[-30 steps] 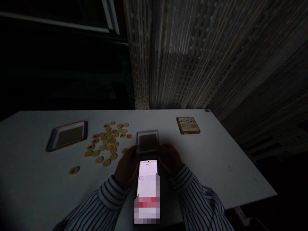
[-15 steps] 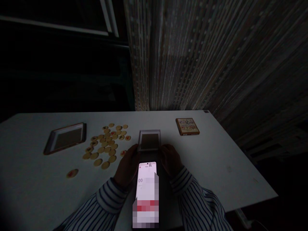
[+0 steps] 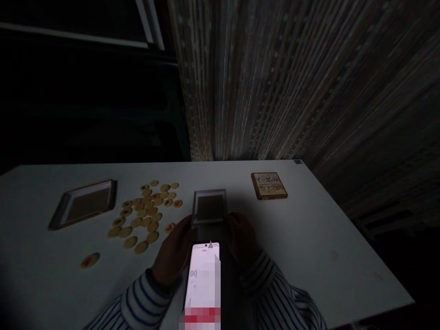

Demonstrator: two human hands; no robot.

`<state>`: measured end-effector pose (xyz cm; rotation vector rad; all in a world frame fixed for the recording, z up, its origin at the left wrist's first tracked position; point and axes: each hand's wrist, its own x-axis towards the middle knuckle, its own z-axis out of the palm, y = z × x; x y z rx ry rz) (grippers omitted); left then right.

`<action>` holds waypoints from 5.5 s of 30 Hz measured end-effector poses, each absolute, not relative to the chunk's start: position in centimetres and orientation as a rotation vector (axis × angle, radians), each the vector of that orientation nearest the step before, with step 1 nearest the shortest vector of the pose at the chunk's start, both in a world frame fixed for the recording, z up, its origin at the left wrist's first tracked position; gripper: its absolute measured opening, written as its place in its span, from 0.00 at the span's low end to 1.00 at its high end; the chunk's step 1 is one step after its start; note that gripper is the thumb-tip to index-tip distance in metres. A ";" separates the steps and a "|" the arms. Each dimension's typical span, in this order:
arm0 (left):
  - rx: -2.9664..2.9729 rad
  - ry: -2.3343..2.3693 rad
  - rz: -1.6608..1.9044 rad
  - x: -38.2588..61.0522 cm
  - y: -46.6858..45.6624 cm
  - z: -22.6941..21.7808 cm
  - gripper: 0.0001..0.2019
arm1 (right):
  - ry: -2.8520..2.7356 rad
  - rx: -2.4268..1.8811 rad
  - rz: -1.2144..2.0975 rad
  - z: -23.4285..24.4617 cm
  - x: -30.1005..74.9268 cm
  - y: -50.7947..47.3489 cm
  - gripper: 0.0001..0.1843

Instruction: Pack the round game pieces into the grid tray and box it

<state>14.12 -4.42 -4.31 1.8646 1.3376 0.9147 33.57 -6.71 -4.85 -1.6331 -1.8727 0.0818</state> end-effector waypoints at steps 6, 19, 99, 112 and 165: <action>1.847 1.358 0.876 14.1 -4.3 -4.9 0.21 | -1.860 -1.625 0.110 -5.4 33.8 -6.6 0.13; 2.110 1.411 0.861 12.4 -5.3 -4.4 0.16 | -1.822 -1.644 0.110 -4.9 33.6 -8.2 0.13; 2.459 1.489 1.133 6.6 -1.9 -3.6 0.14 | -1.948 -1.412 -0.059 -1.1 30.6 -5.2 0.09; 2.643 1.475 0.869 6.1 -1.6 -5.2 0.13 | -2.417 -1.224 -0.063 -0.3 25.6 -1.2 0.09; 2.631 1.437 1.092 6.5 -1.7 -4.1 0.13 | -2.592 -1.226 0.028 0.7 24.5 -1.0 0.10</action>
